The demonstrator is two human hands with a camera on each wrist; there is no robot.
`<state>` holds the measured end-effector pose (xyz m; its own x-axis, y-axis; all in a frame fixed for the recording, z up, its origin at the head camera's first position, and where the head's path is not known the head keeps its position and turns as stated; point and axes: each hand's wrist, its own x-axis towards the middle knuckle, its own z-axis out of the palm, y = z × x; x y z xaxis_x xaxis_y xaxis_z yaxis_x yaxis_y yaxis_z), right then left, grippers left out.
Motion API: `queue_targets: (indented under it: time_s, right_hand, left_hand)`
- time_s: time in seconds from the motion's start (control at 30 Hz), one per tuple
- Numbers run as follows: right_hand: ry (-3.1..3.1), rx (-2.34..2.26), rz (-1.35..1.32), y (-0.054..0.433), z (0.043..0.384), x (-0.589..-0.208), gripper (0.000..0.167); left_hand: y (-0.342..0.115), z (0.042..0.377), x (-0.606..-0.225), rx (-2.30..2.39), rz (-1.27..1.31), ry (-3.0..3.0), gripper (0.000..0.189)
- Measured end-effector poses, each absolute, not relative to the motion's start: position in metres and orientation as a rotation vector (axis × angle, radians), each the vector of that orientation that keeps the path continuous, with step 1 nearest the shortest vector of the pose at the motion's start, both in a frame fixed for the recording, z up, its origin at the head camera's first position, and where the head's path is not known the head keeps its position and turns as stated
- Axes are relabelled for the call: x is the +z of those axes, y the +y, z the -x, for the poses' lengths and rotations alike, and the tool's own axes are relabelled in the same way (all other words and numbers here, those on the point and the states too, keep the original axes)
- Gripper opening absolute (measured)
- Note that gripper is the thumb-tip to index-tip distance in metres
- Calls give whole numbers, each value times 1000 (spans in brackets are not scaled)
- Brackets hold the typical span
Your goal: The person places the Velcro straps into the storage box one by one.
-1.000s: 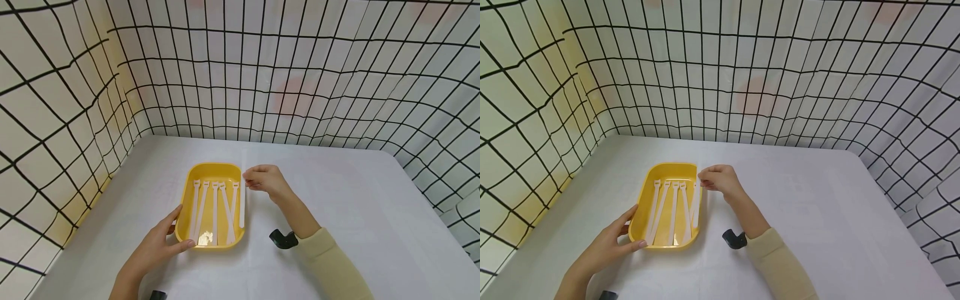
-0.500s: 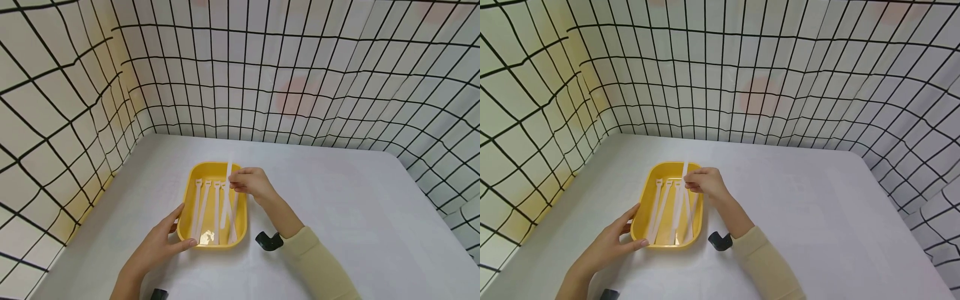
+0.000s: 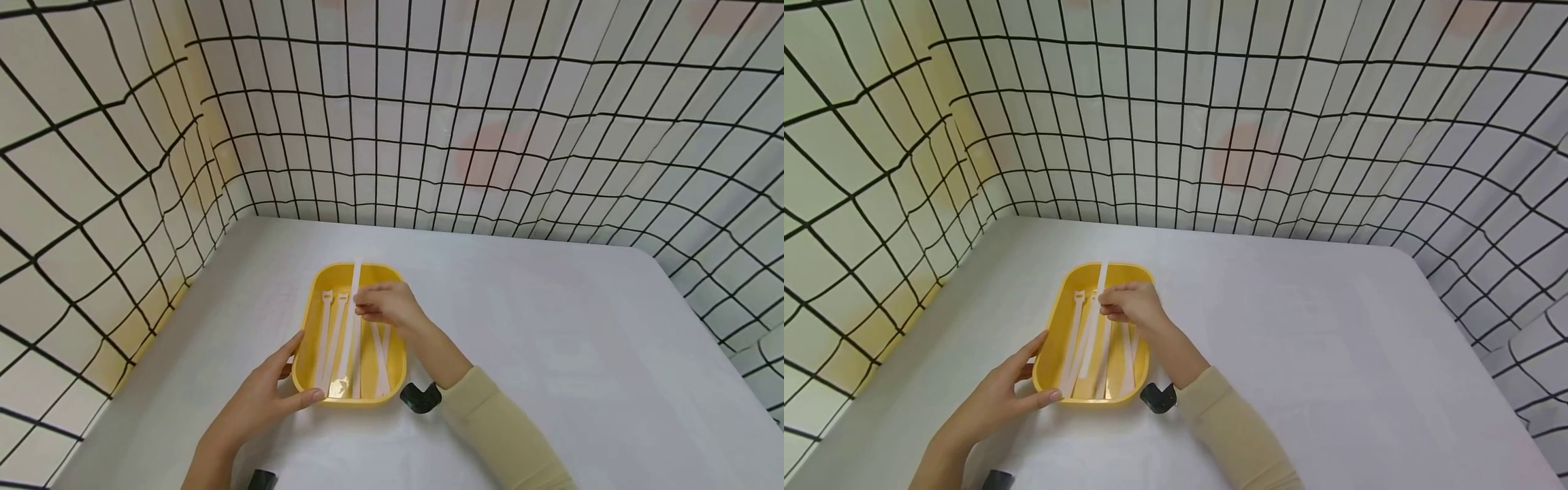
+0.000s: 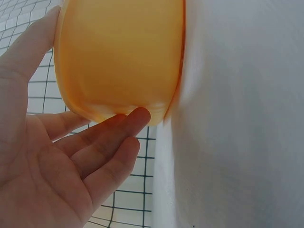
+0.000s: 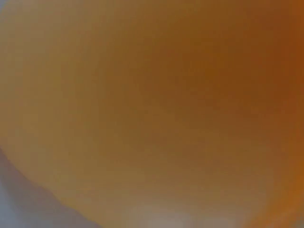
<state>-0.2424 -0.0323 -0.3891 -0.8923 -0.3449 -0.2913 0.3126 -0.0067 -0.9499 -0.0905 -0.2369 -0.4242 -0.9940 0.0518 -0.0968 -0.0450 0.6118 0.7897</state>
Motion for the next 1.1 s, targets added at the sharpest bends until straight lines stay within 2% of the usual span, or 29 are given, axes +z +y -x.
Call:
queue_targets:
  time_s: [0.47,0.9,1.1]
  right_hand:
    - [1879,-1870,38,-47,243,-406,17]
    - [2032,-1707,-72,-55,240,-407,18]
    - [2094,-1659,-67,-57,241,-410,12]
  left_hand:
    - [-237,91,-425,1331,-16,2731,102]
    - [-236,92,-422,1344,-44,2734,101]
    - [-237,90,-422,1341,-41,2742,101]
